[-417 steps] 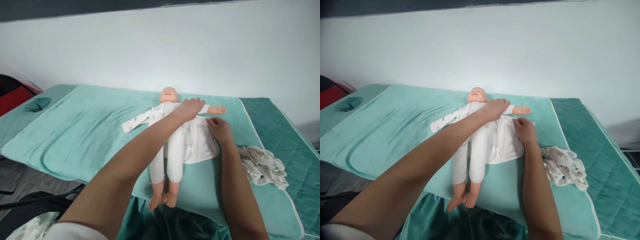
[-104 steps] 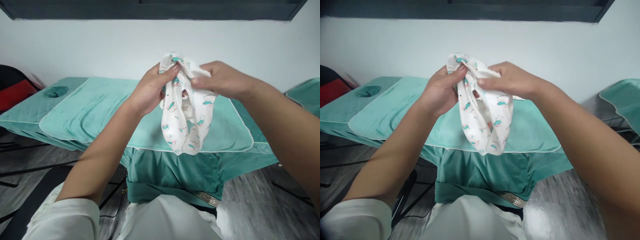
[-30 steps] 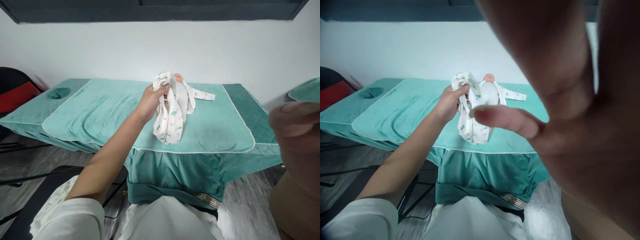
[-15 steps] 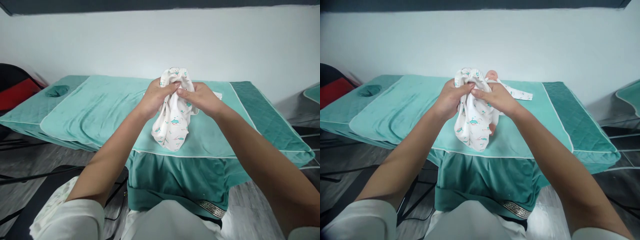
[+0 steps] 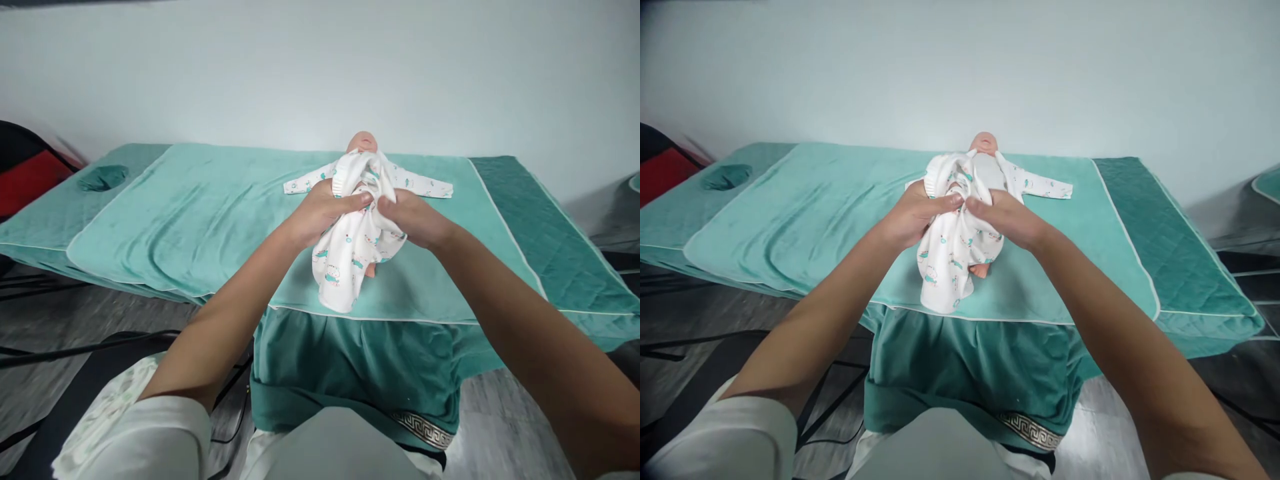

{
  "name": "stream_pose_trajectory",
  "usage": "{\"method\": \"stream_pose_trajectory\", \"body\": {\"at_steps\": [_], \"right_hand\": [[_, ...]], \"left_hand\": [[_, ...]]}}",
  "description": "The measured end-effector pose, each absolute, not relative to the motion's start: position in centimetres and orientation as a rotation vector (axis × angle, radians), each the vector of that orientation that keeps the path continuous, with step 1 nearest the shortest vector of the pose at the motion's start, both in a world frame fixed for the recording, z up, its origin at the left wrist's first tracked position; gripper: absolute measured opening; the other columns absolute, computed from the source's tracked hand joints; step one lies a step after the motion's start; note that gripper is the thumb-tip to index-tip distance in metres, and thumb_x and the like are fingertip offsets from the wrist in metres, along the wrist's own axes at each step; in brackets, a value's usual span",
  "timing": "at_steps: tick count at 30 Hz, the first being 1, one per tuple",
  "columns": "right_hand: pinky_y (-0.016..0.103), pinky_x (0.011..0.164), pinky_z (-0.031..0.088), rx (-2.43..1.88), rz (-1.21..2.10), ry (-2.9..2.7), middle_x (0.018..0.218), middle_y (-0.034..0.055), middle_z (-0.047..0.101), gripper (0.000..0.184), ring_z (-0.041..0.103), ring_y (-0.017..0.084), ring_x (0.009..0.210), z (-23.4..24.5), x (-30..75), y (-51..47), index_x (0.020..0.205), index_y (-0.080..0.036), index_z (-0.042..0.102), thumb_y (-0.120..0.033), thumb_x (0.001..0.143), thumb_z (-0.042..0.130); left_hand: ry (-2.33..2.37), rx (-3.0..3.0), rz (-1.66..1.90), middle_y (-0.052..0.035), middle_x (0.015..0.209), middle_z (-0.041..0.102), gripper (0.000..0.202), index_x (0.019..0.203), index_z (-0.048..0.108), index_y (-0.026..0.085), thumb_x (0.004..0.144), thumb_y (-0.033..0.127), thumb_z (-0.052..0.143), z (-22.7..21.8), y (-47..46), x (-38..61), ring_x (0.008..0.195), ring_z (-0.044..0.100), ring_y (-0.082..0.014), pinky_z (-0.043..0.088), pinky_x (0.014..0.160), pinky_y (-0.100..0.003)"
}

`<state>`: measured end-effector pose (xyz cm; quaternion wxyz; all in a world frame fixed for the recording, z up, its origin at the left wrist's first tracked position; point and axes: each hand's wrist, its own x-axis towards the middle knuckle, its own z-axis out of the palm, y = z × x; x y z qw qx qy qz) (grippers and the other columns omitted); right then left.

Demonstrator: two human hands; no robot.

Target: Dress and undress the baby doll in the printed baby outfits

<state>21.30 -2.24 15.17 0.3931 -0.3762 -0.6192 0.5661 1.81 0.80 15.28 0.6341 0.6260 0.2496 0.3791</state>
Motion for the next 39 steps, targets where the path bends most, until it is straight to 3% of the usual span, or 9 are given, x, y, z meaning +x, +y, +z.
{"method": "stream_pose_trajectory", "body": {"at_steps": [4, 7, 10, 15, 20, 24, 28, 33, 39], "right_hand": [[0.038, 0.077, 0.06, -1.029, 1.465, -1.553, 0.093, 0.0072, 0.076, 0.048, 0.072, 0.027, 0.089, 14.5, 20.8, -2.4, 0.1, -0.017, 0.075, -0.057, 0.075, 0.086], [0.041, 0.09, 0.059, -0.933, 1.332, -1.358, 0.099, 0.0057, 0.075, 0.05, 0.071, 0.028, 0.102, 14.9, 20.2, -2.0, 0.109, -0.019, 0.072, -0.058, 0.079, 0.082], [0.042, 0.094, 0.059, -0.879, 1.327, -1.242, 0.102, 0.0058, 0.075, 0.055, 0.07, 0.028, 0.108, 15.4, 19.8, -1.5, 0.116, -0.02, 0.069, -0.064, 0.083, 0.076], [0.04, 0.092, 0.06, -0.887, 1.362, -1.195, 0.104, 0.0066, 0.075, 0.06, 0.071, 0.027, 0.106, 14.7, 19.8, -1.3, 0.121, -0.02, 0.069, -0.068, 0.085, 0.071], [0.043, 0.088, 0.061, -0.937, 1.606, -1.466, 0.101, 0.0072, 0.076, 0.063, 0.073, 0.029, 0.099, 13.8, 19.5, -1.8, 0.119, -0.018, 0.071, -0.055, 0.071, 0.089], [0.044, 0.094, 0.059, -0.902, 1.44, -1.297, 0.108, 0.0071, 0.075, 0.059, 0.071, 0.029, 0.107, 14.3, 19.0, -1.8, 0.122, -0.021, 0.07, -0.059, 0.079, 0.082], [0.04, 0.09, 0.06, -0.931, 1.376, -1.224, 0.113, 0.0075, 0.075, 0.059, 0.071, 0.029, 0.108, 14.1, 19.4, -1.4, 0.12, -0.021, 0.07, -0.059, 0.077, 0.083], [0.039, 0.083, 0.061, -1.091, 1.426, -1.097, 0.104, 0.0091, 0.077, 0.059, 0.073, 0.029, 0.098, 11.4, 20.6, -2.8, 0.116, -0.017, 0.073, -0.056, 0.074, 0.086], [0.039, 0.074, 0.06, -1.27, 1.575, -0.957, 0.088, 0.0086, 0.077, 0.043, 0.074, 0.029, 0.084, 6.2, 21.2, -7.5, 0.096, -0.016, 0.077, -0.039, 0.063, 0.091]], "left_hand": [[0.575, 1.364, 0.881, -0.0074, 0.093, 0.077, 0.051, 0.108, 0.069, 0.015, 0.079, 0.057, 0.078, 14.7, 1.4, 2.3, 0.095, 0.075, -0.0285, 0.061, 0.087, -0.042], [0.548, 1.351, 0.743, -0.0104, 0.098, 0.078, 0.057, 0.111, 0.07, 0.014, 0.076, 0.058, 0.08, 14.3, 1.6, 1.6, 0.097, 0.075, -0.0296, 0.06, 0.091, -0.044], [0.488, 1.369, 0.54, -0.0125, 0.102, 0.078, 0.058, 0.111, 0.072, 0.013, 0.067, 0.045, 0.091, 14.0, 1.5, 0.8, 0.101, 0.075, -0.0314, 0.059, 0.094, -0.046], [0.466, 1.21, 0.811, -0.0124, 0.107, 0.078, 0.057, 0.117, 0.07, 0.013, 0.071, 0.041, 0.089, 14.1, 1.4, 1.1, 0.11, 0.073, -0.0328, 0.057, 0.1, -0.046], [0.469, 1.094, 0.91, -0.0105, 0.104, 0.079, 0.053, 0.118, 0.068, 0.014, 0.077, 0.046, 0.083, 13.8, 1.7, 1.5, 0.109, 0.074, -0.032, 0.058, 0.1, -0.045], [0.45, 1.086, 0.782, -0.0104, 0.097, 0.079, 0.054, 0.115, 0.069, 0.015, 0.076, 0.049, 0.084, 13.1, 1.6, 0.9, 0.097, 0.076, -0.0301, 0.061, 0.089, -0.043], [0.522, 1.132, 0.501, -0.0137, 0.092, 0.079, 0.047, 0.108, 0.071, 0.011, 0.074, 0.039, 0.087, 12.7, 1.0, 0.6, 0.08, 0.076, -0.0265, 0.062, 0.076, -0.04], [0.689, 1.073, 0.605, -0.0119, 0.088, 0.078, 0.041, 0.102, 0.073, 0.012, 0.076, 0.041, 0.084, 11.3, 0.5, 1.6, 0.075, 0.074, -0.0241, 0.061, 0.073, -0.039], [0.965, 1.487, 0.459, -0.0093, 0.113, 0.078, 0.029, 0.106, 0.076, 0.015, 0.08, 0.027, 0.074, 8.9, -0.6, 2.7, 0.105, 0.073, -0.0265, 0.056, 0.095, -0.039]]}}
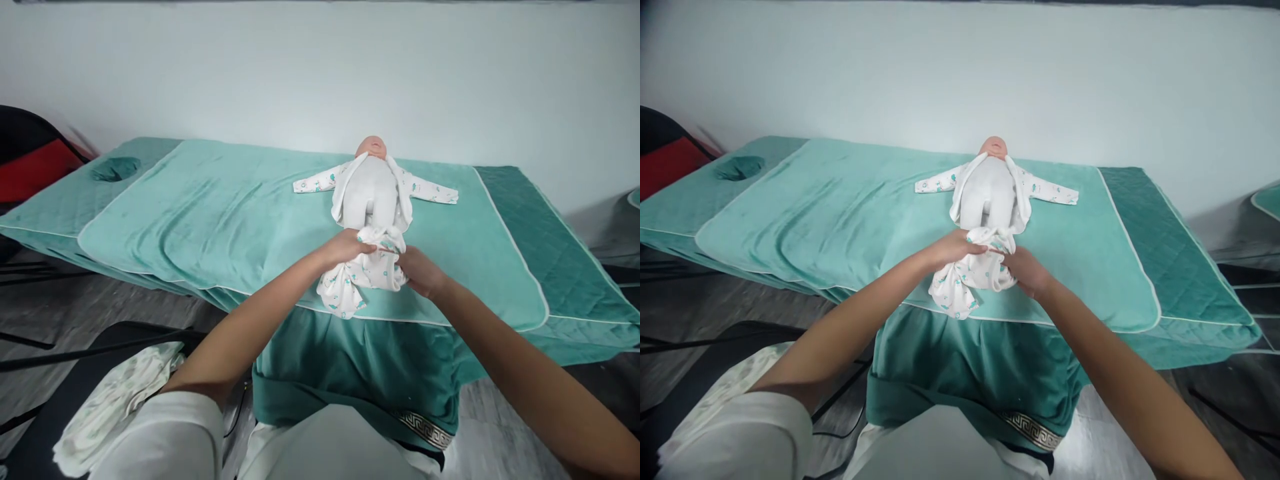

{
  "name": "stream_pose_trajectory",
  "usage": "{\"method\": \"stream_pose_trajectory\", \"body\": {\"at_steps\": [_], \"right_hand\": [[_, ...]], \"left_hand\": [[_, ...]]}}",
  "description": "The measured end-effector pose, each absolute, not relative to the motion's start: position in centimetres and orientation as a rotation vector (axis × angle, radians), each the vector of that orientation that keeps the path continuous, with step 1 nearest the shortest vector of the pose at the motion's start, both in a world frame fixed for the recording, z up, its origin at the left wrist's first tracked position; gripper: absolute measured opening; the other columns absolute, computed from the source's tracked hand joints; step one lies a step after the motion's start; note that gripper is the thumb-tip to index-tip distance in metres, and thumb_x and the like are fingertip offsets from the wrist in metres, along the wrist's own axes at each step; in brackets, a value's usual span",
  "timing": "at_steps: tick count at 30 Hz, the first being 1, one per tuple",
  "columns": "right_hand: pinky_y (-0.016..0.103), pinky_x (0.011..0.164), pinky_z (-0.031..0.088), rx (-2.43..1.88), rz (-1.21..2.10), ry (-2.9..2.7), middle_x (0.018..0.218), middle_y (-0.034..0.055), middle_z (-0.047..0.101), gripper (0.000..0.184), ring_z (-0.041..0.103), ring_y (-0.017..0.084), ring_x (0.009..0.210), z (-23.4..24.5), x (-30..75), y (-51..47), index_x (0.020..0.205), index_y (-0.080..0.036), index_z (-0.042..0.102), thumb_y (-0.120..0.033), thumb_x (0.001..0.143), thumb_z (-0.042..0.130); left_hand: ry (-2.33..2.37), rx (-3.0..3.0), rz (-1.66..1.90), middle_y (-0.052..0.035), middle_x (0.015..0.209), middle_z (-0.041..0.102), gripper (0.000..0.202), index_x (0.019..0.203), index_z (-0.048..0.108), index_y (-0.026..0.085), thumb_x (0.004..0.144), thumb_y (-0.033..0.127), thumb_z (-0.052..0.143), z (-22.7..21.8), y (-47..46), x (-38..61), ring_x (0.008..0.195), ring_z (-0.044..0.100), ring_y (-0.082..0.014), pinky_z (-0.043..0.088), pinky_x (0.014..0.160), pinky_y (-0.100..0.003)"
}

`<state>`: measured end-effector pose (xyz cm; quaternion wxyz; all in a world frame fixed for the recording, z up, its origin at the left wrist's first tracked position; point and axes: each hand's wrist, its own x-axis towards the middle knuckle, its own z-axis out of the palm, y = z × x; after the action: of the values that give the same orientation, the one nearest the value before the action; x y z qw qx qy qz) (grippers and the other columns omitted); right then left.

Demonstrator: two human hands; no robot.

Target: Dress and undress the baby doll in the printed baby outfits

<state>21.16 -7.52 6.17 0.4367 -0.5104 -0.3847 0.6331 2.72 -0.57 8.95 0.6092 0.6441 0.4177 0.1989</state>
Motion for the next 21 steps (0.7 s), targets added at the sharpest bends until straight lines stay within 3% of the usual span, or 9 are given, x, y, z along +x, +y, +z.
{"method": "stream_pose_trajectory", "body": {"at_steps": [4, 8, 14, 21], "right_hand": [[0.043, 0.072, 0.059, -1.378, 1.532, -0.901, 0.089, 0.0114, 0.077, 0.044, 0.073, 0.031, 0.081, 3.0, 21.3, -9.2, 0.097, -0.015, 0.076, -0.046, 0.068, 0.084], [0.043, 0.08, 0.056, -1.497, 1.201, -1.092, 0.1, 0.0116, 0.077, 0.054, 0.07, 0.032, 0.093, 1.1, 21.4, -8.8, 0.106, -0.015, 0.073, -0.054, 0.071, 0.081], [0.045, 0.087, 0.051, -1.521, 1.003, -1.259, 0.112, 0.014, 0.075, 0.06, 0.066, 0.034, 0.104, 0.3, 21.3, -8.5, 0.112, -0.013, 0.069, -0.065, 0.083, 0.065], [0.045, 0.082, 0.05, -1.582, 0.87, -1.401, 0.107, 0.012, 0.076, 0.046, 0.068, 0.037, 0.1, 0.9, 21.5, -8.9, 0.108, -0.019, 0.068, -0.059, 0.088, 0.061]], "left_hand": [[1.105, 2.088, 0.168, -0.0142, 0.116, 0.076, 0.027, 0.108, 0.075, 0.015, 0.088, 0.027, 0.062, 9.2, -2.1, 3.9, 0.113, 0.069, -0.031, 0.053, 0.097, -0.04], [1.239, 2.363, -0.02, -0.021, 0.118, 0.073, 0.032, 0.11, 0.072, 0.011, 0.094, 0.029, 0.051, 9.5, -3.3, 5.2, 0.112, 0.069, -0.0331, 0.055, 0.09, -0.039], [1.193, 2.289, 0.011, -0.0187, 0.12, 0.073, 0.036, 0.117, 0.069, 0.012, 0.095, 0.034, 0.051, 9.2, -3.3, 4.8, 0.114, 0.069, -0.0334, 0.055, 0.091, -0.039], [1.131, 2.11, 0.303, -0.0109, 0.119, 0.076, 0.033, 0.12, 0.072, 0.018, 0.09, 0.028, 0.061, 9.4, -4.5, 3.7, 0.115, 0.069, -0.0279, 0.052, 0.1, -0.036]]}}
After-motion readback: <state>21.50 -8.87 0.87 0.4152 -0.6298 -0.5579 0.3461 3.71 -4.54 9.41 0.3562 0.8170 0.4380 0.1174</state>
